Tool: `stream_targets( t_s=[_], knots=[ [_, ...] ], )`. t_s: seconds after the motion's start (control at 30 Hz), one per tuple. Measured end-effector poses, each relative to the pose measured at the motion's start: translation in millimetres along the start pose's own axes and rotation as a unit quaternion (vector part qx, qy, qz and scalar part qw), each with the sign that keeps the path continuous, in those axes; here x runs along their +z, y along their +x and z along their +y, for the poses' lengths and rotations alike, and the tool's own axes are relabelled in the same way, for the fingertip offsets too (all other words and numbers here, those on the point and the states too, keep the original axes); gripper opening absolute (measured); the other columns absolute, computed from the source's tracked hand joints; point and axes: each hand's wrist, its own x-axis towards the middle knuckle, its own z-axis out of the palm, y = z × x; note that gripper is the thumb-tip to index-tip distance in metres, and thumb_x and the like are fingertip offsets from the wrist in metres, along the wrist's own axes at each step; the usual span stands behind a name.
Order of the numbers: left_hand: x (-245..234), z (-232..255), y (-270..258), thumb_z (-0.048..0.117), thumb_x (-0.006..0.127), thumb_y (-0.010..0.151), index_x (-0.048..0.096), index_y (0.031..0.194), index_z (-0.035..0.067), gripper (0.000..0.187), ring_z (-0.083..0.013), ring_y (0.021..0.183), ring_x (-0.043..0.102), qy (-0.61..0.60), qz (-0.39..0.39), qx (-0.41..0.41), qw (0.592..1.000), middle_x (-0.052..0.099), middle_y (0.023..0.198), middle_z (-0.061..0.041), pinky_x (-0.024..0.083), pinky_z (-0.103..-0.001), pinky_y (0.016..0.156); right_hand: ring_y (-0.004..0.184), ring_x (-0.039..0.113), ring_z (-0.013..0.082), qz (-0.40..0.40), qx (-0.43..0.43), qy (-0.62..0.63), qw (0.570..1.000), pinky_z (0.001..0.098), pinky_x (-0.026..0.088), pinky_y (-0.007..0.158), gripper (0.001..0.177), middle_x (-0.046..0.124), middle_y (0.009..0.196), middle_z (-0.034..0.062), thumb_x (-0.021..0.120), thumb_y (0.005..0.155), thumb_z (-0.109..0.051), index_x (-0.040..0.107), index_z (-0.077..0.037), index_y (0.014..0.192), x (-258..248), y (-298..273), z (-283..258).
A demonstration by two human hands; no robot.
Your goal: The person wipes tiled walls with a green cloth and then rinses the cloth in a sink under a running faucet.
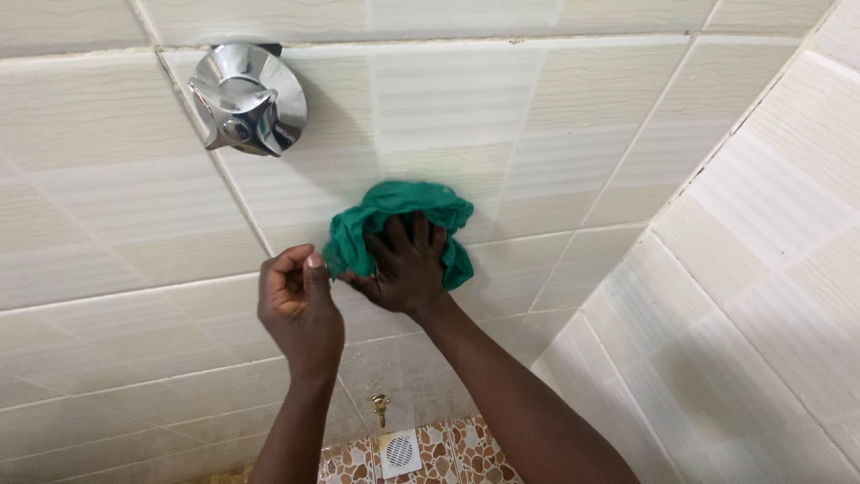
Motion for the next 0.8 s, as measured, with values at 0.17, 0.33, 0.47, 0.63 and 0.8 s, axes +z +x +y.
stream_targets(
  t_s=[0.17,0.33,0.47,0.63,0.8],
  knots=[
    [24,-6,-14,0.015,0.065,0.106,0.066,0.113,0.002,0.015,-0.0077,0.082,0.063,-0.004,-0.018,-0.040,0.999,0.065,0.096,-0.003,0.054,-0.024,0.072,0.130,0.049,0.0414,0.011,-0.015,-0.031,0.999,0.0617,0.032,0.101,0.047,0.058,0.140,0.0165,0.053,0.107,-0.056,0.069,-0.021,0.134,-22,43,21],
    [39,-12,-27,0.019,0.064,0.104,0.066,0.109,0.004,0.016,-0.0069,0.079,0.064,0.019,-0.065,-0.063,0.996,0.066,0.090,-0.001,0.055,-0.023,0.068,0.149,0.028,0.0529,0.066,0.004,-0.153,0.986,0.0748,0.015,0.118,0.057,0.033,0.163,0.0226,0.040,0.107,-0.053,0.046,-0.022,0.155,-34,67,72],
    [42,-11,-39,0.019,0.065,0.102,0.068,0.110,0.004,0.018,-0.0077,0.077,0.060,0.009,-0.062,-0.096,0.993,0.066,0.089,-0.002,0.051,-0.024,0.064,0.161,0.013,0.0519,0.136,0.151,-0.127,0.971,0.0668,0.003,0.132,0.069,0.014,0.173,0.0284,0.028,0.117,-0.046,0.026,0.003,0.165,-52,54,131],
    [33,-7,-47,0.020,0.067,0.099,0.071,0.107,0.006,0.016,-0.0077,0.073,0.058,0.032,-0.077,-0.121,0.989,0.065,0.087,-0.001,0.051,-0.024,0.063,0.162,0.012,0.0532,0.136,0.242,-0.070,0.958,0.0679,0.001,0.132,0.062,0.019,0.174,0.0274,0.030,0.116,-0.038,0.033,0.002,0.164,-47,8,139],
    [33,-3,-44,0.020,0.066,0.100,0.069,0.109,0.006,0.017,-0.0075,0.075,0.061,0.020,-0.074,-0.110,0.991,0.066,0.086,-0.002,0.052,-0.024,0.065,0.151,0.026,0.0554,0.054,0.065,-0.046,0.995,0.0724,0.010,0.125,0.053,0.037,0.159,0.0284,0.053,0.104,-0.030,0.048,-0.004,0.151,-34,-9,86]
  ],
)
